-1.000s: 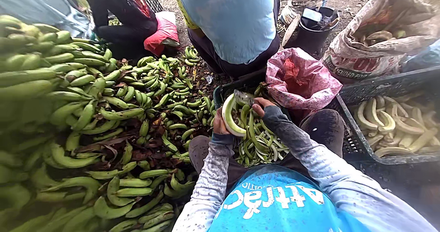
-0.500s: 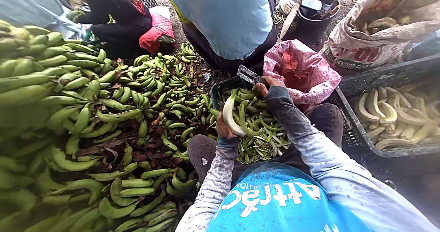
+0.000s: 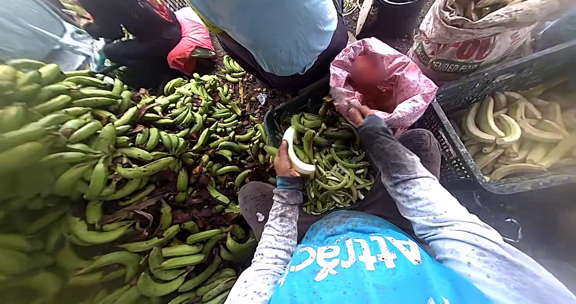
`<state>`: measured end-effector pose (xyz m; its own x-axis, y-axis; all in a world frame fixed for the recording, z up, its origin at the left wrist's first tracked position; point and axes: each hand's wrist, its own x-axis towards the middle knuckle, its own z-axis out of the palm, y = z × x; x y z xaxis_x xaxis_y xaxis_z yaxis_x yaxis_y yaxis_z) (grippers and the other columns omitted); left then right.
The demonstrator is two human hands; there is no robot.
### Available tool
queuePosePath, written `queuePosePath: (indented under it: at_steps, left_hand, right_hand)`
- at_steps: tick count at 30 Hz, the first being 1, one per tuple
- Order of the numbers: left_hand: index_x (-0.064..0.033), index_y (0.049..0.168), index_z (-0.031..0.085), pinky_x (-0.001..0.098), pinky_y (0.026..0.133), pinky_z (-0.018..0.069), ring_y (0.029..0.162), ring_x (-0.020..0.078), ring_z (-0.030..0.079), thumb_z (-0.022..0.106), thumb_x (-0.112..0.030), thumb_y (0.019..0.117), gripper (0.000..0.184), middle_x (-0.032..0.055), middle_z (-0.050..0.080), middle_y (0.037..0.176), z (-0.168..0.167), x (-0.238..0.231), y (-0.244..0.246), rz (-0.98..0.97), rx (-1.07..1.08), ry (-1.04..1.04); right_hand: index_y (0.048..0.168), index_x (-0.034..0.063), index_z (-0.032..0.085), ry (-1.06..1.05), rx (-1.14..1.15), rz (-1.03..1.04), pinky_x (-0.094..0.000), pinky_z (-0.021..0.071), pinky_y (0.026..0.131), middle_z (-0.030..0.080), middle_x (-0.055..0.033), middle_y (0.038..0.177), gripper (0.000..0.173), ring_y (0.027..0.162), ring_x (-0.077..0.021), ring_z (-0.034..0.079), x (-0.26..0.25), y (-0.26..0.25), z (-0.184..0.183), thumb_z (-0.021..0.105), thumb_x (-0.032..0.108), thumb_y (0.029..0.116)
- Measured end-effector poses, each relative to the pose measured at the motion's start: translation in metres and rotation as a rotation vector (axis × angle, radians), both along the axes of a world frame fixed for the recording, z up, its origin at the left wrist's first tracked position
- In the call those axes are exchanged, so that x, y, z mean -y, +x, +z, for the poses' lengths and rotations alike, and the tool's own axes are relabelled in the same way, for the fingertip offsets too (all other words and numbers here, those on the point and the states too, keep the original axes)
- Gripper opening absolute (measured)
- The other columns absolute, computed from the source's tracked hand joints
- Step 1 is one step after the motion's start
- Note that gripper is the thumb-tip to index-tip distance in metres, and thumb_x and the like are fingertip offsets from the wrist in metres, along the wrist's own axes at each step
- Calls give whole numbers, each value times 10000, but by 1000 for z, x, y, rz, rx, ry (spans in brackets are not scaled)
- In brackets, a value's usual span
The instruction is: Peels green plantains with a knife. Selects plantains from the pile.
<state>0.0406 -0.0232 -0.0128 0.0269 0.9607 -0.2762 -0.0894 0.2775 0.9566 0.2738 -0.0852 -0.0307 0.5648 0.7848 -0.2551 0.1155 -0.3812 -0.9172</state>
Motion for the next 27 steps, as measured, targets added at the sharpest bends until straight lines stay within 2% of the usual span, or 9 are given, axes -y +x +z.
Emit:
queuePosePath:
  at_steps: [5,11,15,18,20,22,23,25,27]
  left_hand:
    - [-41,1163,638,265,762,572,802,62,657,522,-250,1075,255,30,679,927,-4,14,12,-78,-68,91]
    - [-15,1153,633,261,710,584,746,71,663,478,-167,1082,229,26,681,874,-14,25,-24,13,-5,103]
    - [26,1251,570,289,786,562,859,114,644,442,-184,1098,289,100,648,1008,-21,13,-59,237,-27,98]
    - [15,1402,479,389,910,531,1033,210,622,411,-243,1117,391,178,605,1218,-21,-7,-88,426,-49,13]
    - [-64,1408,451,398,825,528,933,204,611,371,-301,1125,378,122,587,1106,-18,-20,-94,499,-40,-78]
    - [-73,1414,439,421,835,519,950,222,600,355,-312,1126,383,134,571,1131,-15,-26,-80,504,1,-114]
    - [-68,1429,427,439,859,511,991,239,589,341,-315,1127,399,153,559,1190,-10,-27,-65,489,51,-124]
    - [-64,1390,431,435,870,516,1003,235,582,322,-332,1125,392,138,546,1182,7,-16,-20,395,217,-119]
    - [-83,1287,492,403,859,565,954,216,645,334,-332,1124,337,93,617,1084,29,12,26,118,413,-76]
  right_hand:
    - [1327,68,666,106,398,196,-716,449,978,682,-274,1212,554,1161,-490,632,5,-63,-7,628,496,978]
    - [1409,84,599,-142,174,407,-654,409,1094,644,-233,1345,580,1298,-427,582,-16,-93,-29,518,525,1041]
    - [1228,-138,618,-32,18,206,-487,478,1050,649,-346,1175,474,1145,-414,640,-20,-120,-112,606,290,1024]
    - [1469,-122,416,-523,-124,613,-369,266,1224,443,-268,1544,448,1469,-291,409,0,-124,-32,435,141,1108]
    - [1430,-102,489,-550,45,760,-503,318,1200,520,-305,1455,577,1407,-383,478,29,-117,-46,521,354,1078]
    - [1159,-112,679,-227,366,576,-609,474,1012,688,-340,1073,698,1066,-466,672,74,-123,-97,598,557,979]
    - [1154,-90,695,-263,430,574,-596,491,1003,702,-323,1059,707,1053,-448,688,83,-123,-90,590,585,972]
    - [1468,-12,493,-790,208,867,-558,334,1174,545,-270,1448,686,1399,-382,493,61,-110,-12,498,530,1047]
    - [1442,-20,524,-829,122,859,-568,386,1136,563,-276,1429,611,1375,-381,521,52,-106,6,557,446,1047]
